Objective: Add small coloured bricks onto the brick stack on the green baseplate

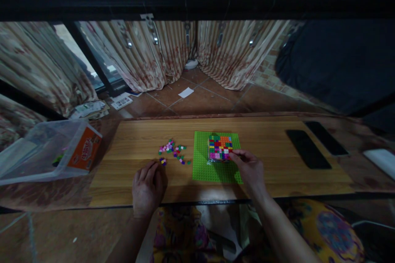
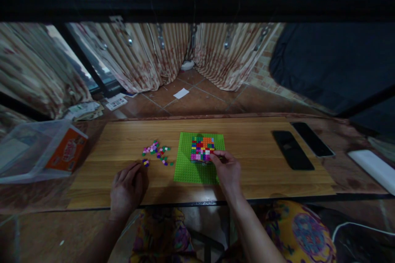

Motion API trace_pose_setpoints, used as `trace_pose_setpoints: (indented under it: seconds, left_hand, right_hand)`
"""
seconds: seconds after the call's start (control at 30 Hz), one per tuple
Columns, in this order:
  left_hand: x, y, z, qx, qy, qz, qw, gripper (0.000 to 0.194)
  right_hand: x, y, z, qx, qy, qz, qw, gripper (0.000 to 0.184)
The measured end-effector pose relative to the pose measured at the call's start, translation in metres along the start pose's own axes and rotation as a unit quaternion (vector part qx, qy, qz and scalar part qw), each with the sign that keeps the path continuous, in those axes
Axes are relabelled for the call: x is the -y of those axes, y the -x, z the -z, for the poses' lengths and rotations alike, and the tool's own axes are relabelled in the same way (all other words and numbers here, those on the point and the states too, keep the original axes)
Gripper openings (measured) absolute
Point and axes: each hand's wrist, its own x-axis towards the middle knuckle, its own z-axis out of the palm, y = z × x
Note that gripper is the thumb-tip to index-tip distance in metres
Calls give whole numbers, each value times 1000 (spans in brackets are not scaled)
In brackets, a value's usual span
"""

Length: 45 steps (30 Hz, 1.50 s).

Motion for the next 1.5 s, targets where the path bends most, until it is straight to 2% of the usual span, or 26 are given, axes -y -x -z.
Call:
trace_pose_setpoints:
  seconds: [0.23,0.73,0.87,1.03,1.17,1.27,1.4,1.5]
  left_hand:
    - [-2,0,1,5,1,5,1000,27]
    - [-3,1,0,5,7,12,1000,27]
    - [-3,1,1,3,7,14,1000,27]
    - [-2,1,0,1,3,7,1000,27]
    - [-1,2,-1,-1,4,4,1000,27]
    - [0,3,-1,-4,5,-1,1000,27]
    - [0,3,0,-3,6,2,1000,27]
    - [-2,3,0,-5,7,5,1000,27]
  right_hand:
    - [8,4,0,3,-33,-24,999,31]
    - [3,-1,-2,4,-37,-41,998,33]
    - [3,-2,0,20,-49,-60,997,33]
    - [4,-7,1,31,-34,-54,997,34]
    - [6,-7,4,45,-80,-68,993,37]
    - [7,-7,10,22,-103,-49,993,34]
    - [17,-1,16,-26,-71,-4,997,31]
    - [27,18,9,-10,-26,42,999,27]
